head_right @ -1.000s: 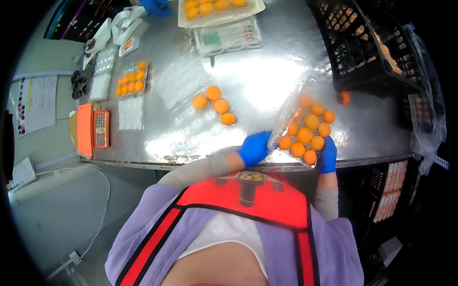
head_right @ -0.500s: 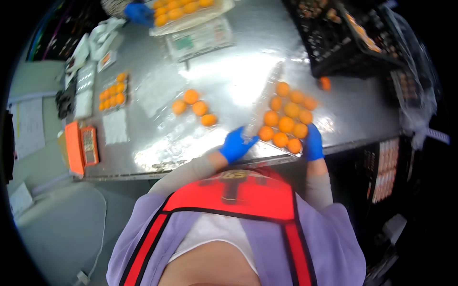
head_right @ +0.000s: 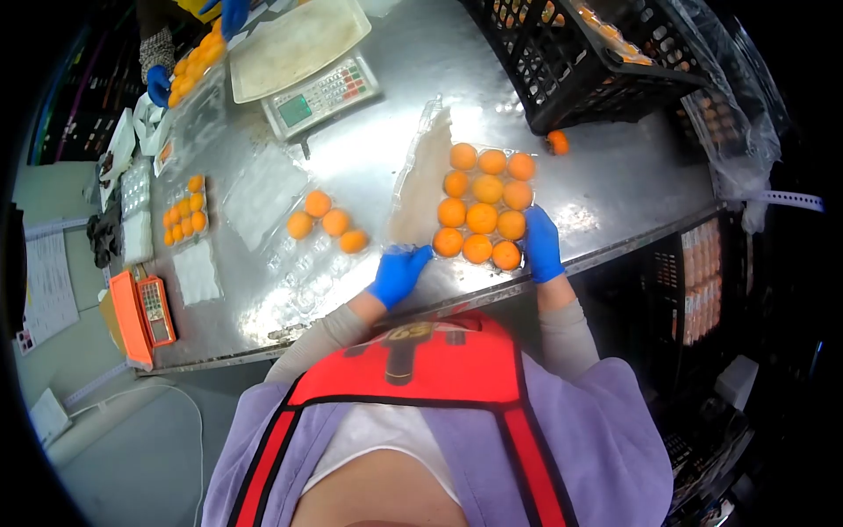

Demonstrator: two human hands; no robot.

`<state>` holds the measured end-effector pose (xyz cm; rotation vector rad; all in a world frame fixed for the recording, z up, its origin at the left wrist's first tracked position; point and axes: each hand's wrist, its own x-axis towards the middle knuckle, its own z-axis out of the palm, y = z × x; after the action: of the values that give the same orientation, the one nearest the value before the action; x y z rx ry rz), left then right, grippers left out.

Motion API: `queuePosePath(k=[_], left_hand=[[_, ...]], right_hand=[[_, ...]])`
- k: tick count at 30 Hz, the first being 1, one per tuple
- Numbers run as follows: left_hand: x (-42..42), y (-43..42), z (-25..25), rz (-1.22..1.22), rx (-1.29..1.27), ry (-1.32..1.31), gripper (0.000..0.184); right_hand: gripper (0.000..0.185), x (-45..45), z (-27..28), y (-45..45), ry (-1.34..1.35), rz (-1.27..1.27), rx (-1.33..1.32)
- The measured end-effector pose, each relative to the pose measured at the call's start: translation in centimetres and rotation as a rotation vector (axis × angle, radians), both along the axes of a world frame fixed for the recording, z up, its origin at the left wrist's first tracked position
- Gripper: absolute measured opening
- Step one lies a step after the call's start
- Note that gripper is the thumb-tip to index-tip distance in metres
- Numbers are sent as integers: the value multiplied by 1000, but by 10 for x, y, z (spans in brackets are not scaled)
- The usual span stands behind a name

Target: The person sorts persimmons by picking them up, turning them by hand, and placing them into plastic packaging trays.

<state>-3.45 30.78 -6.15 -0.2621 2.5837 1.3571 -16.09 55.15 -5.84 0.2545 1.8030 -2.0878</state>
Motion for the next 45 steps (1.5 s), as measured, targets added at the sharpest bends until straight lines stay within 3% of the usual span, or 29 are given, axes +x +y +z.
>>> queuePosePath(k=[3, 5, 9, 11, 14, 16, 18, 23, 28, 30, 32, 34, 35, 36, 37, 38, 39, 40, 41, 45], left_hand=[[-3, -6, 16, 96, 39, -10, 31], [-3, -9, 25, 236, 147, 204, 31], [-6, -34, 36, 154, -87, 331, 31], [-14, -52, 66, 286, 68, 215, 32], [-31, -87, 86, 444, 151, 317, 37], [-45, -110, 102, 539, 406, 383, 31], [-56, -133, 112, 674, 623, 380, 24], [-79, -182, 130, 712, 506, 398, 21], [-110, -217, 128, 809, 675, 371, 24], [-127, -236, 115, 812, 708, 351, 22], [-142, -248, 103, 699, 632, 392, 25], [-156, -258, 97, 651, 635, 409, 29], [-162, -264, 98, 763, 836, 411, 36], [-166, -269, 98, 876, 1038, 409, 44], [-165, -271, 100, 987, 1240, 404, 53], [-158, -270, 99, 992, 1237, 404, 53], [-147, -265, 102, 986, 1162, 441, 54], [-139, -263, 103, 979, 1087, 473, 54], [-128, -284, 67, 893, 1100, 459, 52], [-49, -251, 71, 982, 759, 230, 43]], right_hand=[[34, -1, 6, -7, 63, 2, 48], [34, -4, 15, -19, 91, -1, 88], [34, -22, 51, -44, 66, 76, 110], [30, -43, 58, -61, 182, 134, 84], [27, -72, 96, -116, 218, 104, -23], [26, -96, 110, -148, 362, 226, -30], [32, -119, 112, -180, 269, 278, -116], [25, -163, 114, -249, 308, 406, -136], [26, -216, 95, -305, 291, 466, -107], [31, -234, 91, -326, 65, 454, -204], [38, -259, 81, -331, 262, 627, 132], [38, -268, 60, -344, 1243, 645, 535], [34, -263, 64, -342, 827, 712, 175], [34, -264, 52, -338, 820, 715, 176], [45, -265, 35, -329, 732, 660, 16], [57, -269, 21, -326, 643, 601, -142], [57, -253, 34, -324, 641, 604, -147], [47, -218, 62, -313, 487, 400, -205], [40, -187, 80, -300, 331, 196, -258], [41, -119, 60, -244, 210, 336, -103]])
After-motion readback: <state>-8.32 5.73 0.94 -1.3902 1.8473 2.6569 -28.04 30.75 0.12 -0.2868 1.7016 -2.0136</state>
